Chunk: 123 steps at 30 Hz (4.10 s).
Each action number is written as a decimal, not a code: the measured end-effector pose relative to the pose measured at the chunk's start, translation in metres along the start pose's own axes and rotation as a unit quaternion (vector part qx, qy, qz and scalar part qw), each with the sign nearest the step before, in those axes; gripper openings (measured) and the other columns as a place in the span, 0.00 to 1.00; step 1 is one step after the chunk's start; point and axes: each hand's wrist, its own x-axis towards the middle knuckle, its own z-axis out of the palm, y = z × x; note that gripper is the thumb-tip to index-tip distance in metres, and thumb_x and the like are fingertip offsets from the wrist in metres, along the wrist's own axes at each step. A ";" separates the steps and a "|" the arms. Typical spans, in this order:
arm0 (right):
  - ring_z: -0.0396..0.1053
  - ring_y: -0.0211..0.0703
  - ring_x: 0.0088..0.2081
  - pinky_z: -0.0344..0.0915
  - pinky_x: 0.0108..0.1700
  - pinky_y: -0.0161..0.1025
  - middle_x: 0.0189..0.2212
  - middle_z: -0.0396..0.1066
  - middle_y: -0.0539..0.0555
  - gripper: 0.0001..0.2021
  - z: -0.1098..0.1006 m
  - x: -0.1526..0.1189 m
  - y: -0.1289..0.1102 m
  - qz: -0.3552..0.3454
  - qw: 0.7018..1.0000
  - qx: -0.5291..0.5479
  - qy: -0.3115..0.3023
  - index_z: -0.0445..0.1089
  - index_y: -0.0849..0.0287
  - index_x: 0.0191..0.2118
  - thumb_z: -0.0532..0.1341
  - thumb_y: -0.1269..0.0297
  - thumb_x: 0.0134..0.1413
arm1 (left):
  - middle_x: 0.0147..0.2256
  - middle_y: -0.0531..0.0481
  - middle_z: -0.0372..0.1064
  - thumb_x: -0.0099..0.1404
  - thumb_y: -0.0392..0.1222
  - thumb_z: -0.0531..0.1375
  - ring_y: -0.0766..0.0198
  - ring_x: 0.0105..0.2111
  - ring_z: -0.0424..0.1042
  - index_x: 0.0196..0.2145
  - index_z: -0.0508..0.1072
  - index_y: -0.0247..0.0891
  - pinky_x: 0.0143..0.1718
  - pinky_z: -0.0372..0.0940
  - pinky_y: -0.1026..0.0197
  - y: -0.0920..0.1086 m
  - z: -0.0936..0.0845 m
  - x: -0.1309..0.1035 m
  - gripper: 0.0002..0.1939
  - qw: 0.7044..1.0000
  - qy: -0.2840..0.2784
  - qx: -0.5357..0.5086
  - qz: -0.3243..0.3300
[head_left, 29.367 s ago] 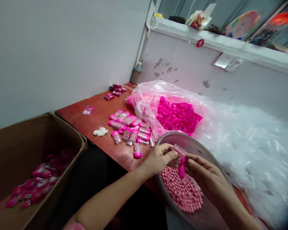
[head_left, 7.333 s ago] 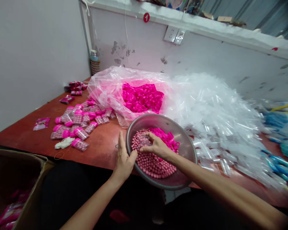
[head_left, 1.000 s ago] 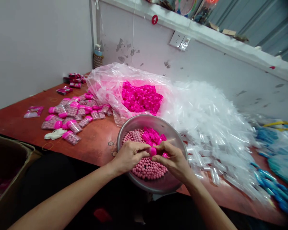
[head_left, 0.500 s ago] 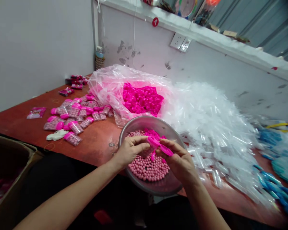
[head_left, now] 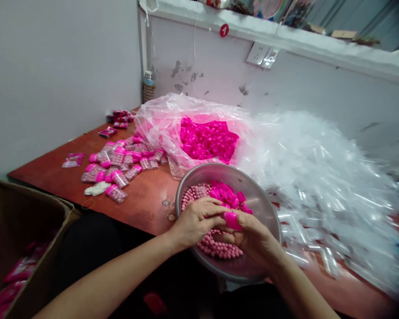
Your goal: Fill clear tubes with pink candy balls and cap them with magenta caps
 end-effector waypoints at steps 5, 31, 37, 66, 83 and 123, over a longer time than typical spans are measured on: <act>0.71 0.45 0.39 0.67 0.47 0.47 0.33 0.74 0.54 0.09 0.010 0.009 0.012 -0.042 0.998 0.003 0.050 0.73 0.61 0.36 0.62 0.64 0.48 | 0.36 0.48 0.75 0.59 0.34 0.58 0.62 0.38 0.72 0.40 0.76 0.39 0.43 0.65 0.62 0.002 -0.002 -0.002 0.12 1.000 0.005 -0.009 -0.011; 0.69 0.48 0.35 0.61 0.31 0.37 0.41 0.69 0.60 0.22 0.008 0.063 0.010 -0.051 0.485 -0.873 -0.026 0.63 0.61 0.48 0.58 0.54 0.51 | 0.44 0.46 0.73 0.61 0.41 0.56 0.60 0.43 0.72 0.46 0.71 0.35 0.47 0.65 0.59 -0.005 -0.056 0.008 0.16 0.969 0.140 0.200 -0.024; 0.68 0.48 0.38 0.60 0.30 0.37 0.46 0.65 0.60 0.21 0.010 0.068 0.014 -0.064 0.465 -0.881 -0.067 0.56 0.56 0.54 0.54 0.56 0.55 | 0.42 0.47 0.73 0.61 0.39 0.55 0.62 0.42 0.72 0.46 0.72 0.36 0.46 0.65 0.61 -0.011 -0.057 0.002 0.15 0.969 0.123 0.213 -0.016; 0.66 0.38 0.33 0.63 0.37 0.38 0.30 0.69 0.50 0.15 0.001 0.047 -0.002 -0.090 0.922 -0.377 0.013 0.68 0.59 0.41 0.63 0.59 0.47 | 0.32 0.48 0.75 0.61 0.39 0.55 0.63 0.31 0.72 0.36 0.75 0.37 0.35 0.64 0.64 0.004 -0.037 0.005 0.10 0.965 0.050 0.258 -0.014; 0.66 0.47 0.34 0.62 0.35 0.41 0.33 0.69 0.62 0.11 -0.016 0.025 0.021 -0.072 0.360 -0.913 -0.178 0.67 0.68 0.38 0.48 0.78 0.54 | 0.35 0.49 0.75 0.59 0.44 0.58 0.63 0.32 0.74 0.39 0.75 0.37 0.36 0.67 0.63 0.000 -0.032 0.000 0.13 0.985 0.081 0.137 -0.063; 0.67 0.37 0.26 0.62 0.29 0.32 0.24 0.70 0.50 0.12 -0.044 -0.019 -0.052 0.038 0.796 -0.603 -0.030 0.71 0.61 0.33 0.60 0.56 0.51 | 0.36 0.46 0.71 0.55 0.44 0.60 0.62 0.34 0.70 0.42 0.72 0.33 0.33 0.68 0.61 -0.006 -0.011 0.015 0.17 0.970 0.008 -0.133 -0.201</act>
